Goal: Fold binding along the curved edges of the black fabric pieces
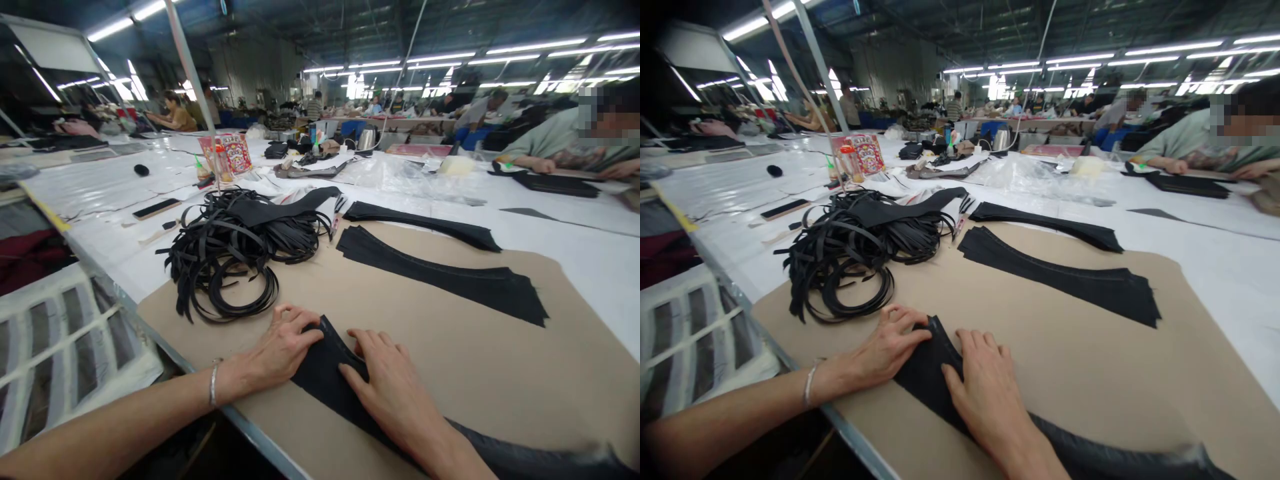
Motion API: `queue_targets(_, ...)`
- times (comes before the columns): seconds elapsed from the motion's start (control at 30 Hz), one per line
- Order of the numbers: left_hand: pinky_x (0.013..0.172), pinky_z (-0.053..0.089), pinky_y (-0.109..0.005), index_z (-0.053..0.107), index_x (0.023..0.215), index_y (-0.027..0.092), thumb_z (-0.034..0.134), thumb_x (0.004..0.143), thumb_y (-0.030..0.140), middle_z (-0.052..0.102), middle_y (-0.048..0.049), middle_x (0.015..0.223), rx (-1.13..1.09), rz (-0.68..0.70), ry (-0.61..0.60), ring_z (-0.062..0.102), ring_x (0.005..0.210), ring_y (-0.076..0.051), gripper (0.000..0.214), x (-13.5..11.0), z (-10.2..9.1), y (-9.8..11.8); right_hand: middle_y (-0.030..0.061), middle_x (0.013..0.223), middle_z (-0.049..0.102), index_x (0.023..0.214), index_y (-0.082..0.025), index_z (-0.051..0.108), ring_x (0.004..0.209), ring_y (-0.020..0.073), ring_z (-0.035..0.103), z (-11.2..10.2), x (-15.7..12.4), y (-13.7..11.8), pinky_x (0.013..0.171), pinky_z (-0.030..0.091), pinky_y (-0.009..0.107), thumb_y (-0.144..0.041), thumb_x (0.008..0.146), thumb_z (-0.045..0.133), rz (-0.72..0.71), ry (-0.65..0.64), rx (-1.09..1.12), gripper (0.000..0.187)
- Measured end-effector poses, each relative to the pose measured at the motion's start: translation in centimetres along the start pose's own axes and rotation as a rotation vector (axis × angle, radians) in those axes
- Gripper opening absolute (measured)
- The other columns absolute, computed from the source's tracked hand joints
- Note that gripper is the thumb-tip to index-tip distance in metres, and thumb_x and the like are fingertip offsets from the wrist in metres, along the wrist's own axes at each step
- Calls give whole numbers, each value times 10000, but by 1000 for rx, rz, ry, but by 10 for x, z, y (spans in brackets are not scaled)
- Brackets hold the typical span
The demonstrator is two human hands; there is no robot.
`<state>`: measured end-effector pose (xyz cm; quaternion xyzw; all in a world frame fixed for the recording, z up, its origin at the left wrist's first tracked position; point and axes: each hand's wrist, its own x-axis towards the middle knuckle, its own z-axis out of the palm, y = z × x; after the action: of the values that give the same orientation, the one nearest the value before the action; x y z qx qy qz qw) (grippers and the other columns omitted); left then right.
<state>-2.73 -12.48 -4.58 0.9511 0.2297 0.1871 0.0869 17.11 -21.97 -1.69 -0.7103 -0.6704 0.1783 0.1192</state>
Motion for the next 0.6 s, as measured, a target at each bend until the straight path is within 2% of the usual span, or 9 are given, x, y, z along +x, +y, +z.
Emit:
queue_targets(0.07,975,246,-437,625,993,223,443,894,79,605,-57,1106,-17,-49,50,506,1071,-214,252,7,-1,7,66,1053,632,1122,-200,583,1009,262,524,0,-8,-1,842,336,388,-271,833,586,-5,5,-11,298)
queue_targets(0.13,967,252,-437,602,977,212,502,877,116,614,-51,1059,-67,-72,35,507,1048,-219,171,16,-4,19,61,1003,643,1037,-199,596,971,260,537,-1,-11,-1,823,329,386,-242,814,592,5,-4,-9,227)
queue_targets(0.3,979,250,-438,598,989,210,574,818,91,644,-22,993,-121,25,-192,528,1020,-203,209,41,-5,42,46,889,664,913,-196,596,888,239,572,-6,-11,9,775,330,355,-194,790,567,35,-20,44,126)
queue_targets(0.4,966,283,-425,634,952,216,550,806,42,642,-12,960,-104,56,-227,536,984,-190,242,49,-1,42,34,826,661,850,-200,603,817,206,584,-6,-15,19,708,340,304,-157,781,548,36,-21,85,98)
queue_targets(0.6,819,434,-282,699,938,218,451,839,-4,622,-30,906,-187,125,-270,535,911,-165,348,54,7,41,13,850,648,854,-200,609,791,152,579,-1,-25,27,690,368,245,-91,771,520,14,9,191,164)
